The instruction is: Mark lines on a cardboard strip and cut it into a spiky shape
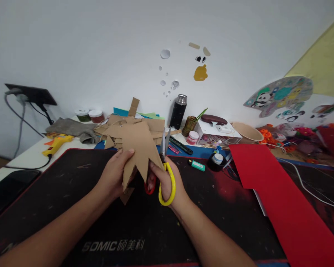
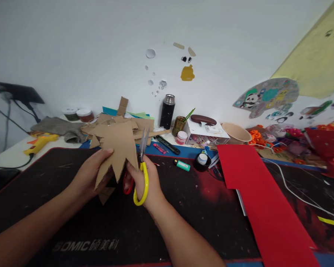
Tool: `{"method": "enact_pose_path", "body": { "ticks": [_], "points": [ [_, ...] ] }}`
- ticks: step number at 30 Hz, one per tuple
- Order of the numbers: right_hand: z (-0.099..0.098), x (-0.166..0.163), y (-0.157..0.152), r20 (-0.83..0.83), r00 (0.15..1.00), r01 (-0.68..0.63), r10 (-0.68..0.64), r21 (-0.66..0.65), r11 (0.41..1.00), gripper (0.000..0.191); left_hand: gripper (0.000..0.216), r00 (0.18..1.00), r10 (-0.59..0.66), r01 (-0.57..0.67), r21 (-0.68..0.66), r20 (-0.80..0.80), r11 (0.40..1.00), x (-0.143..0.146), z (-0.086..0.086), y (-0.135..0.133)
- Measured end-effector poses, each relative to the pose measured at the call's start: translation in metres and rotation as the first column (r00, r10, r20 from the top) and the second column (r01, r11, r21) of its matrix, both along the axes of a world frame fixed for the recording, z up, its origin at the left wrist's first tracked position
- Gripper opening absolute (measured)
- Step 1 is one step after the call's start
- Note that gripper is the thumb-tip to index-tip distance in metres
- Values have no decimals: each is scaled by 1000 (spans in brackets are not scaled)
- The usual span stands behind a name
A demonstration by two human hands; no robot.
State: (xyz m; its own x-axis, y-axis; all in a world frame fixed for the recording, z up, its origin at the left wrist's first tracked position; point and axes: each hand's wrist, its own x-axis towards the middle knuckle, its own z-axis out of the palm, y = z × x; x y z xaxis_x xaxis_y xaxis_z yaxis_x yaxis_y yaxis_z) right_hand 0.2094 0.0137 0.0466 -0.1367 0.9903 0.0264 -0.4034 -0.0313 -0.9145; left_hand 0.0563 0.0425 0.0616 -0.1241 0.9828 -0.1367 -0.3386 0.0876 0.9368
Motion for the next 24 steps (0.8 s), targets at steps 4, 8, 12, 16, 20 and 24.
{"method": "enact_pose_path", "body": {
  "ticks": [4,8,12,16,20,24],
  "points": [
    [-1,-1,0,1,1000,-8,8,-55,998,39,18,986,144,-144,-3,84,990,-5,0,11],
    [-4,-1,1,-26,1000,-12,9,-102,995,38,20,956,278,-287,106,88,952,-12,-3,21],
    [-6,0,3,-33,999,-25,21,-115,993,43,22,949,307,-314,192,69,930,-17,-8,23],
    [-7,-1,3,-5,998,-57,57,-100,993,47,34,959,279,-282,234,44,931,-19,-10,22],
    [-8,-1,2,1,997,-77,78,-84,993,47,44,963,268,-269,246,38,931,-19,-11,22],
    [-8,0,2,25,998,-47,49,-57,997,44,41,962,272,-269,250,22,930,-21,-11,23]
  ]
}}
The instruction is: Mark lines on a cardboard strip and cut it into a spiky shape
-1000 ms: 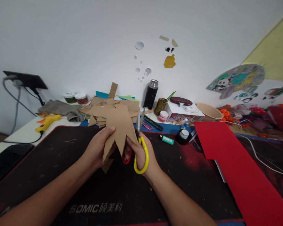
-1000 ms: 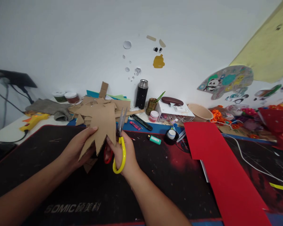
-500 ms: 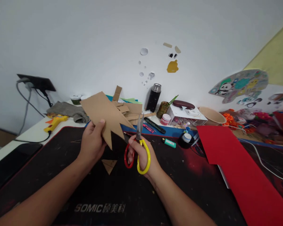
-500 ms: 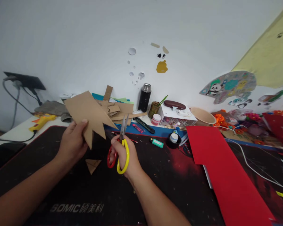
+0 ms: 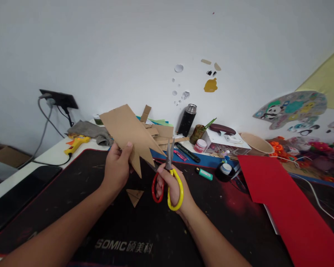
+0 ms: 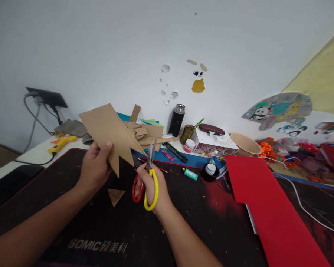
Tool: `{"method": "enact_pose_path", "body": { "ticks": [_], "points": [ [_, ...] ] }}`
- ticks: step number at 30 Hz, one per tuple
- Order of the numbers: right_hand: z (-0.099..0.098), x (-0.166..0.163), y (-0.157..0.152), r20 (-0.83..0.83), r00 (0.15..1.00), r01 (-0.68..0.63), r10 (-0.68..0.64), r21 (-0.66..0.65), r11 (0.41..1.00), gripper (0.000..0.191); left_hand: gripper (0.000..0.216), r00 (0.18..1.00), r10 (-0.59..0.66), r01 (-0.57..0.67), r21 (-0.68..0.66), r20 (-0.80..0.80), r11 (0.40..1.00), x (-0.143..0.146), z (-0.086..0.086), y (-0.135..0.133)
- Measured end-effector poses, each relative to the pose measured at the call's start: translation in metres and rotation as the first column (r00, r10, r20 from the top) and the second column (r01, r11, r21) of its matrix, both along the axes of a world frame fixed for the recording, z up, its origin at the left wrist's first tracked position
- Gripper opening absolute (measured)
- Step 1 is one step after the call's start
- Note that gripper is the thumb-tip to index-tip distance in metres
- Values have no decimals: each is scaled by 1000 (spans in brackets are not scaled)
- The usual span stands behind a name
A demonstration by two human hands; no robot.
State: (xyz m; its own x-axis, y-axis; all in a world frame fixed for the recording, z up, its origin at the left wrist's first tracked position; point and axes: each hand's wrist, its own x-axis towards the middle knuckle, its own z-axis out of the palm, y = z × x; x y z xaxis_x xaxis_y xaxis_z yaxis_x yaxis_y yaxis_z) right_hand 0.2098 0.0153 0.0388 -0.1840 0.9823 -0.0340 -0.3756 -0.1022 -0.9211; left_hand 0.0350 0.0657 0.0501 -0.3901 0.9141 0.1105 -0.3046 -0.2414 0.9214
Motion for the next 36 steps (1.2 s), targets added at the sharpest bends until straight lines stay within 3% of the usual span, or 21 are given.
{"method": "enact_pose_path", "body": {
  "ticks": [4,8,14,18,22,26,36],
  "points": [
    [4,1,-2,34,998,-44,43,35,998,46,36,999,37,-37,3,16,999,-3,4,2],
    [9,1,-8,105,977,-191,185,47,980,52,36,994,77,-78,9,74,997,-6,12,5],
    [10,1,-16,242,876,-433,417,18,901,61,34,972,156,-167,49,174,985,-15,24,12],
    [7,3,-19,308,804,-525,509,-35,851,61,30,972,160,-170,45,174,984,-21,27,13],
    [6,3,-19,339,800,-509,495,-53,859,60,25,987,131,-139,87,92,987,-20,26,10],
    [7,2,-19,353,813,-475,463,-57,878,64,34,995,93,-95,115,23,989,-15,25,7],
    [6,0,-17,422,815,-414,397,-56,909,56,44,987,-70,81,71,-142,994,-17,13,2]
  ]
}}
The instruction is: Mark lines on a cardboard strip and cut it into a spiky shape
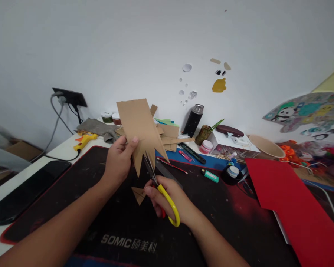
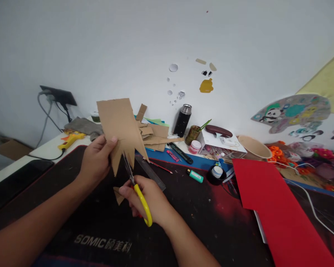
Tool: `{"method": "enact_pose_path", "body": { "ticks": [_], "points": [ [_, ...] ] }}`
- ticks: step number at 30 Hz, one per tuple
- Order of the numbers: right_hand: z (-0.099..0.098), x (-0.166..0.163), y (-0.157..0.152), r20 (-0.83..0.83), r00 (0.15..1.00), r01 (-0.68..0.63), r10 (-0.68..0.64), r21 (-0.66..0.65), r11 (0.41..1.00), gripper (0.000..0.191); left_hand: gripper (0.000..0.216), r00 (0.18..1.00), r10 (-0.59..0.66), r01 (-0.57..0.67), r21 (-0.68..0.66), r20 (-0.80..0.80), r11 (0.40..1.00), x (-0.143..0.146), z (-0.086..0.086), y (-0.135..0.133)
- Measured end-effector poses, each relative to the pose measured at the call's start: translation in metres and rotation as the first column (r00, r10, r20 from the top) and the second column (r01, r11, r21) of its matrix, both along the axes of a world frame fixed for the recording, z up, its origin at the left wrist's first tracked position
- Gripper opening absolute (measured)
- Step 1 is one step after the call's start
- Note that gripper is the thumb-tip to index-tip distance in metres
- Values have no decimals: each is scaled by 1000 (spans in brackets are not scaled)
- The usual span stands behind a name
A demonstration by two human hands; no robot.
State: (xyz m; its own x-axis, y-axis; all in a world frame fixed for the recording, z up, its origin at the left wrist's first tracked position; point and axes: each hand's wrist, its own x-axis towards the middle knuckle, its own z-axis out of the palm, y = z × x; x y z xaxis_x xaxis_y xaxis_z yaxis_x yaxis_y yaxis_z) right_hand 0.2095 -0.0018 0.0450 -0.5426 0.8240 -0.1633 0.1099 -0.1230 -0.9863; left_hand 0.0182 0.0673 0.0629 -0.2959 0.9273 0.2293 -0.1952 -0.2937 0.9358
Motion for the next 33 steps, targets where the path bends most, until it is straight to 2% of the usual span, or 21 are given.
{"method": "enact_pose_path", "body": {
  "ticks": [10,17,28,33],
  "points": [
    [5,1,0,17,999,40,-40,-6,999,51,43,973,-22,24,7,-229,1000,3,4,-12],
    [3,-1,1,-6,998,60,-60,12,998,52,44,974,-7,16,38,-228,999,8,9,-15],
    [-2,-1,2,-25,997,78,-78,-20,997,56,45,937,80,-59,74,-339,996,9,12,-19],
    [0,0,3,-29,996,84,-85,-30,996,56,43,945,72,-63,37,-318,997,9,11,-19]
  ]
}}
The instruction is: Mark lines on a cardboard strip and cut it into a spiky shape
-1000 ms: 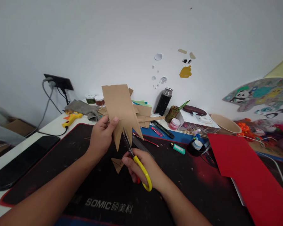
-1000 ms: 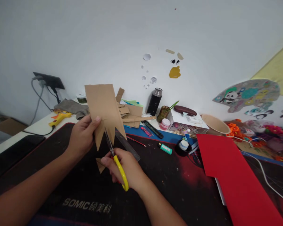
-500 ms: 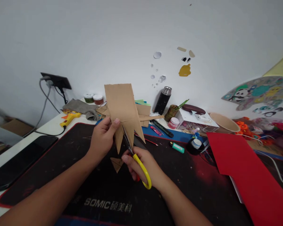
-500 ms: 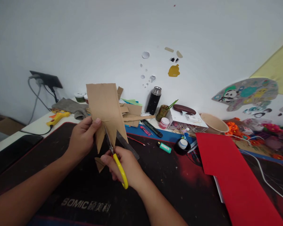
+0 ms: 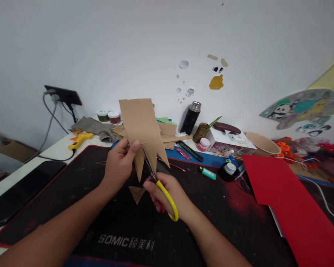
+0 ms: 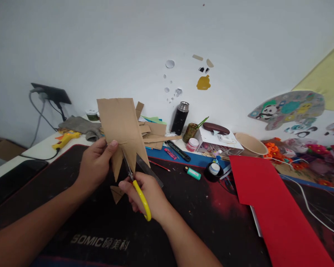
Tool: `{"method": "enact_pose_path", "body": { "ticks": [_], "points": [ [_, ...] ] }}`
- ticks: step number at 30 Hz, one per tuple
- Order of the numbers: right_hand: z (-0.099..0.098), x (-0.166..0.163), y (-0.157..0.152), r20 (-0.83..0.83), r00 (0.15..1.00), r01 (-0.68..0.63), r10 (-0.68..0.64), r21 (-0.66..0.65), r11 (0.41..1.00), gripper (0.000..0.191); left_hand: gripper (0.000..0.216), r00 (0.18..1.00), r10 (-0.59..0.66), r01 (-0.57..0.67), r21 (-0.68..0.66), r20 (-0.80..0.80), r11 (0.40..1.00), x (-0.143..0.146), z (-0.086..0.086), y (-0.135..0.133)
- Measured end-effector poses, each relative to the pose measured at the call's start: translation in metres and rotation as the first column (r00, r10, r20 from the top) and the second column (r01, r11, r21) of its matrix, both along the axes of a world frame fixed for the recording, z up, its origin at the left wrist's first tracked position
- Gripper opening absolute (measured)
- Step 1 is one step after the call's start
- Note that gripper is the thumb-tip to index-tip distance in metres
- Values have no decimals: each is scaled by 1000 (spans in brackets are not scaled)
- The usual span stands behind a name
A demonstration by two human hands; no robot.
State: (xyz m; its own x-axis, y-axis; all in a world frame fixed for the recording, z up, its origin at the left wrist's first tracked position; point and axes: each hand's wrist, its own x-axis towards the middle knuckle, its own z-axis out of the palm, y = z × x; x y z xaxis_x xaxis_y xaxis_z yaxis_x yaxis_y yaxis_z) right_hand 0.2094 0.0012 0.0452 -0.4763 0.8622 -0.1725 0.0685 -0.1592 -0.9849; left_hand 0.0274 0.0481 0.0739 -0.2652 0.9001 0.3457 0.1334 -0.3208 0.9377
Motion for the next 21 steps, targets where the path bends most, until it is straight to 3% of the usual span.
{"method": "enact_pose_path", "body": {
  "ticks": [21],
  "points": [
    [0,-1,-2,-45,999,9,-11,-45,999,58,44,997,-44,46,-23,70,999,3,1,-1]
  ]
}}
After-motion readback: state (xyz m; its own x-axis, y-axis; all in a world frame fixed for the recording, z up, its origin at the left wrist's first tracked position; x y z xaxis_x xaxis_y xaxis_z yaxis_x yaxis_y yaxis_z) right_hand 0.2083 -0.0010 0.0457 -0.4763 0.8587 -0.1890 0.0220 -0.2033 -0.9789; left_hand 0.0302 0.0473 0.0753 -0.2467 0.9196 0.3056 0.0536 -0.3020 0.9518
